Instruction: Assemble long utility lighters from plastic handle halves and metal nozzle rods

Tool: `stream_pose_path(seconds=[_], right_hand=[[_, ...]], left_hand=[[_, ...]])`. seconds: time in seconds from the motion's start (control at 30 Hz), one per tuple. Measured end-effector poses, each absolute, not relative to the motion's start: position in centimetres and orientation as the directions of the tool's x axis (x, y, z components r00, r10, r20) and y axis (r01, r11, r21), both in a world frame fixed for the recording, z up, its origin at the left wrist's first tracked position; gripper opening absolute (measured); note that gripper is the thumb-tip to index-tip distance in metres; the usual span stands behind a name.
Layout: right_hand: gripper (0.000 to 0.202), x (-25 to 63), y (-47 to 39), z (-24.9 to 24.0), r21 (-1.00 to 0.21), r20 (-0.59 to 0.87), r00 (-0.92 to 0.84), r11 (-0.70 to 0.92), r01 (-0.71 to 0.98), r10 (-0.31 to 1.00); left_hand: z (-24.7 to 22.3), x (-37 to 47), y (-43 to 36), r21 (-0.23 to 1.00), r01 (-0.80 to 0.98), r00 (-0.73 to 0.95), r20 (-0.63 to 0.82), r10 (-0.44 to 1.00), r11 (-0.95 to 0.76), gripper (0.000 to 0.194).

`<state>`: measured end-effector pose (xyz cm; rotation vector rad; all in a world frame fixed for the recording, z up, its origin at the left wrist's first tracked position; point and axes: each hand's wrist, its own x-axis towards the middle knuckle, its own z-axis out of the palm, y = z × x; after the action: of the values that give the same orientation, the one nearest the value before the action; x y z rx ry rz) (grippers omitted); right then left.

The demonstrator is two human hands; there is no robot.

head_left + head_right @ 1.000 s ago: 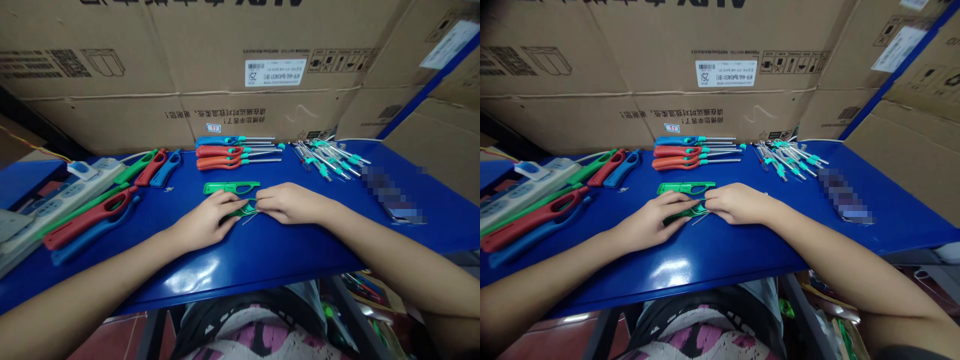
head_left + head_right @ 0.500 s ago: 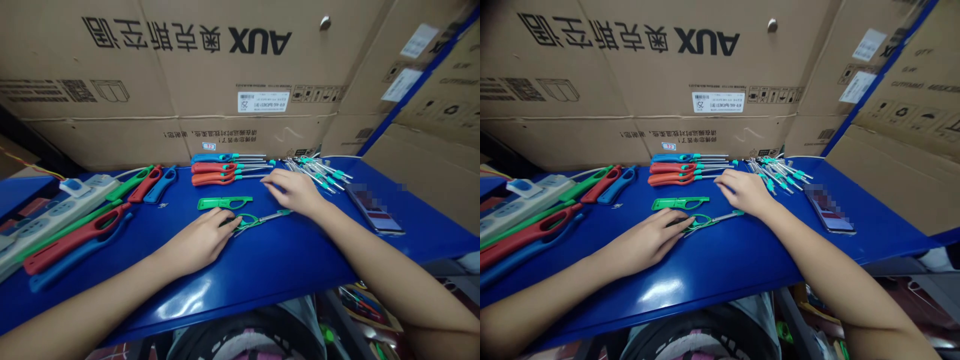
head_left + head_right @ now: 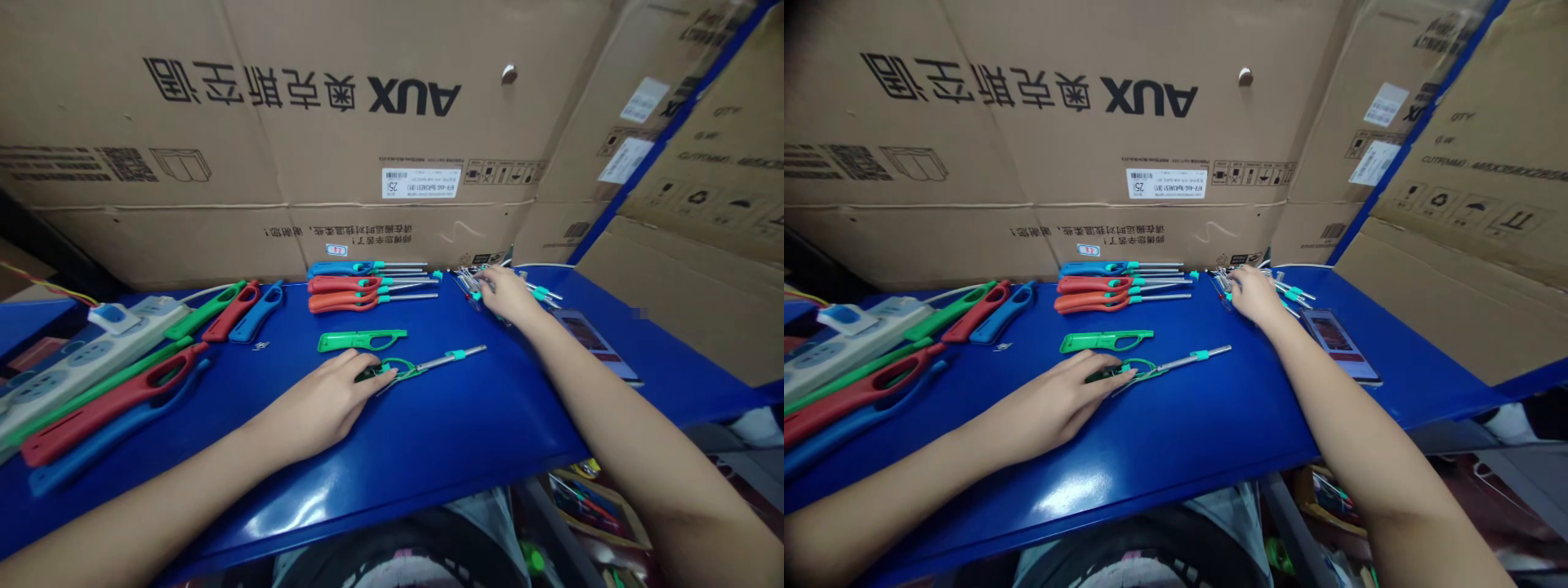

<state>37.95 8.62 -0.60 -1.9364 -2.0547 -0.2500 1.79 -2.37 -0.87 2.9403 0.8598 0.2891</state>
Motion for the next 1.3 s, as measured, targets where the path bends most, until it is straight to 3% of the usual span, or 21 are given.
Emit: stream_pose_path(seconds=[0.5,1.1,1.3], right_hand=[[0.039,37.4,9.6,-2.4,-0.109,0.185,-0.101,0.122,0.986,0.978],[0.033,37.0,9.7,-2.3,-0.082,0.229,-0.170,0.192,0.978,0.959],[0.027,36.6,9.8,-2.4,-0.123,0.289,-0.134,0.176,0.977,0.948]], left_hand=[[-1.6,1.8,-2.2,0.155,0.497,0.820,0.239,0.521,-0.854,0.043],[-1.8,1.7,-1.7,0.242,0.452,0.807,0.299,0.509,-0.859,0.040],[-1.8,1.7,-1.7,0.255,0.454,0.807,0.289,0.515,-0.854,0.040]])
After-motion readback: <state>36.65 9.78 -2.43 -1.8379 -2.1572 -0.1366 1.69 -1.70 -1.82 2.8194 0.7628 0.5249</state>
